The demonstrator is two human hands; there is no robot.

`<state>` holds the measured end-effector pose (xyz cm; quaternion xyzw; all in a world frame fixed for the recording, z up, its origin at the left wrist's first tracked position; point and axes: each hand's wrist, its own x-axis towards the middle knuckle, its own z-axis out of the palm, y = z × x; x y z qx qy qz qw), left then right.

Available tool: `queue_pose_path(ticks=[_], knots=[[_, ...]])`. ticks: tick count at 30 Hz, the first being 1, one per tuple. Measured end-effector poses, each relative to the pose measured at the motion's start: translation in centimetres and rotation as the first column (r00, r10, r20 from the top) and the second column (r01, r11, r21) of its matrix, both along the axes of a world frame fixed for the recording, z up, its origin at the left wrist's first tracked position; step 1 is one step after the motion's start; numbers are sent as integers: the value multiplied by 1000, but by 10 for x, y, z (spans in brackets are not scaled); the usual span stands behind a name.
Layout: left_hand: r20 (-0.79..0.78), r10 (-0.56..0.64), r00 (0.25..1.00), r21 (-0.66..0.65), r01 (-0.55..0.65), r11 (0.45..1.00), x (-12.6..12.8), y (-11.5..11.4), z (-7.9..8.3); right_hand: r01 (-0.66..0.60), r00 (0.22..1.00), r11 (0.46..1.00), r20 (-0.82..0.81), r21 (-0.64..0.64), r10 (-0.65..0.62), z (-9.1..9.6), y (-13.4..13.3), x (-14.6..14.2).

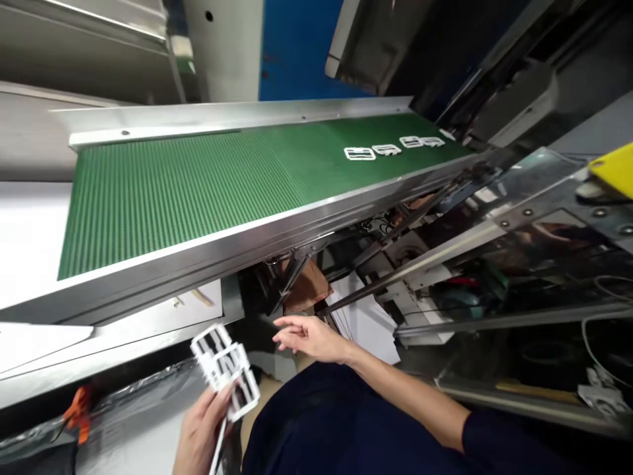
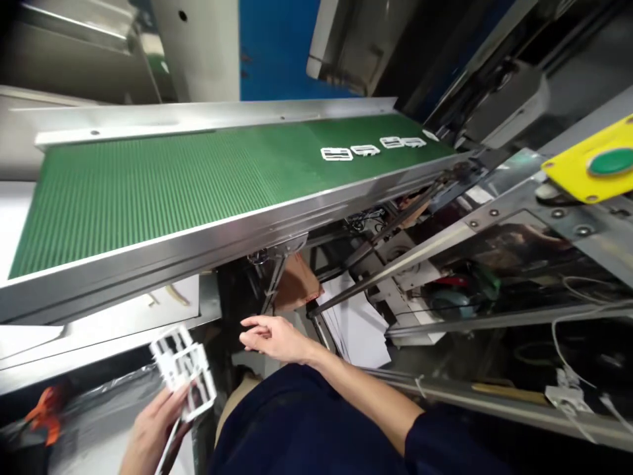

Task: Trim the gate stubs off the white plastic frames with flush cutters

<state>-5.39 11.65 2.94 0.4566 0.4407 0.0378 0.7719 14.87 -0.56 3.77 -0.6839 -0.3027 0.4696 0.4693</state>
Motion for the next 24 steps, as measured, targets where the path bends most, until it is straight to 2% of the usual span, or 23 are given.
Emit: queue_pose_path(ticks=[2,4,6,9,11,12,14,17,20,22,23,24], knots=[[86,-36,996,-28,38,999,33,-4,2,35,991,996,-130,82,-24,18,-7,0],[233,-179,956,-22,189,982,75,-7,10,146,987,978,-92,150,-134,39,-18,8],[324,-333,886,33,341,940,116,-13,23,285,958,939,-30,195,-285,59,-33,22],[361,-512,780,176,482,858,163,-24,45,506,839,821,69,265,-540,84,-61,48],[370,-617,695,254,563,786,187,-34,60,569,745,755,185,326,-641,100,-80,67],[380,-669,639,279,611,741,198,-39,66,573,709,743,246,346,-661,109,-89,77],[405,-761,507,312,705,637,218,-52,77,542,690,766,339,344,-640,128,-107,96],[417,-847,329,352,801,484,243,-71,90,426,770,858,382,287,-511,156,-135,121],[430,-877,215,371,843,389,263,-87,101,355,812,906,405,231,-421,178,-162,130],[440,-885,153,393,853,344,275,-97,108,383,754,903,499,196,-427,189,-178,126],[443,-888,120,401,860,316,280,-101,112,410,687,892,578,191,-440,194,-184,121],[448,-889,91,399,870,290,286,-105,115,438,588,876,673,201,-449,199,-190,115]])
